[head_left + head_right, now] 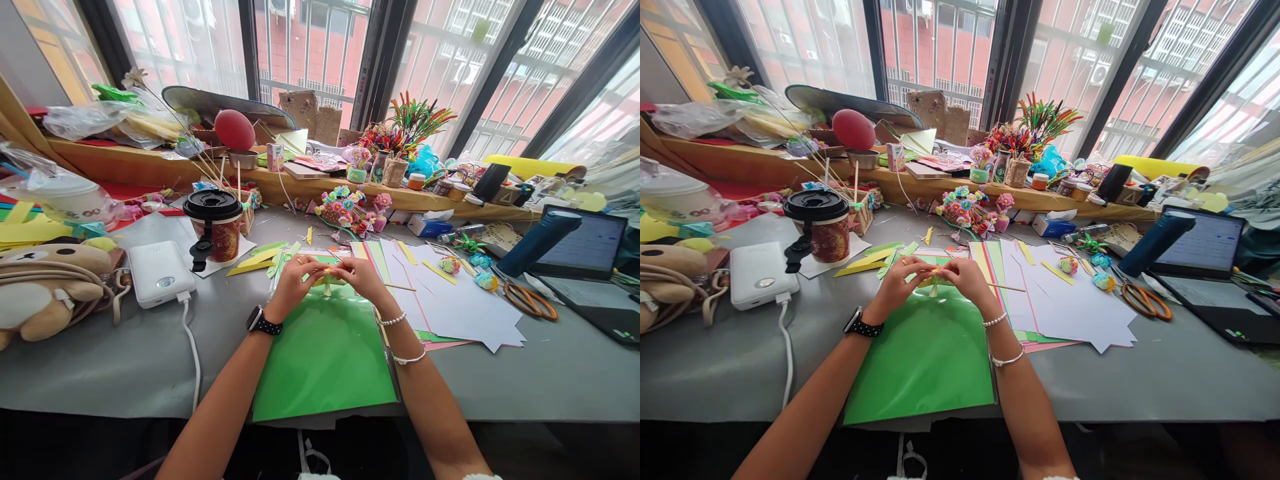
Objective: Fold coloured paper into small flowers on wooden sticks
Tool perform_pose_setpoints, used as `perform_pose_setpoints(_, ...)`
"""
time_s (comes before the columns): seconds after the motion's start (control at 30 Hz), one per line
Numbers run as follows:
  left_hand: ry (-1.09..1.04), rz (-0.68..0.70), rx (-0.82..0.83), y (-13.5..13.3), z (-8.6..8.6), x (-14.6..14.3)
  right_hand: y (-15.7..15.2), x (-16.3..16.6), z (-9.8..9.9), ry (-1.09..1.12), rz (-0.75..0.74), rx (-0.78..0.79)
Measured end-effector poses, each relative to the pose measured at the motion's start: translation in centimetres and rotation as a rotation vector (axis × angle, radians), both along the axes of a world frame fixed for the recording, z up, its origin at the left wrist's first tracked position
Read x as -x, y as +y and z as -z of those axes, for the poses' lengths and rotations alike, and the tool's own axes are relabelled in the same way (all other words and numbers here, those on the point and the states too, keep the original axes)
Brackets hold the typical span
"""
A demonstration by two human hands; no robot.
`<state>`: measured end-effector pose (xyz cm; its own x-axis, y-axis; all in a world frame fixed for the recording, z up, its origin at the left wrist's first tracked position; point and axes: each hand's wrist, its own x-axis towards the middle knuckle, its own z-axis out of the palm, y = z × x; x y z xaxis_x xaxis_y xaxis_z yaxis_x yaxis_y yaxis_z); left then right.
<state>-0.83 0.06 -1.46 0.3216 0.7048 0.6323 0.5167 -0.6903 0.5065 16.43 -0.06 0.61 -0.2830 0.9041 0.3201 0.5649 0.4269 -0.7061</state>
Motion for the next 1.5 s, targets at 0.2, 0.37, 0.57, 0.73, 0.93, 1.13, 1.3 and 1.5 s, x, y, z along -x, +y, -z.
perform_pose_setpoints(0.2,-0.166,0.007,0.194,-0.1,-0.4,0.1,0.0,0.0,-0.1,0.007,-0.003,-0.035)
perform_pose_setpoints(0.37,-0.473,-0.006,0.528,0.1,-0.4,0.0,0.1,0.0,-0.1,-0.005,0.040,-0.128)
perform_pose_setpoints(0.57,-0.654,0.248,0.912,-0.2,-0.4,-0.1,-0.3,0.3,-0.3,0.005,-0.029,-0.200)
perform_pose_setpoints(0.73,-0.732,0.458,0.964,-0.8,-0.9,-0.2,-1.0,0.8,-0.5,0.029,-0.110,-0.214)
perform_pose_setpoints(0.93,-0.778,0.482,0.951,-0.4,-0.4,-0.3,-0.8,0.9,-0.3,0.046,-0.086,-0.281)
perform_pose_setpoints(1.13,-0.801,0.456,0.975,-0.5,-0.5,-0.3,-0.7,1.0,0.0,0.044,-0.038,-0.387)
perform_pose_setpoints(1.3,-0.834,0.459,0.974,-0.6,-0.7,-0.5,-0.9,1.4,-0.1,0.011,0.001,-0.464)
perform_pose_setpoints(1.5,-0.844,0.471,0.996,-0.6,-0.5,-0.7,-0.8,1.6,0.3,-0.044,0.051,-0.542)
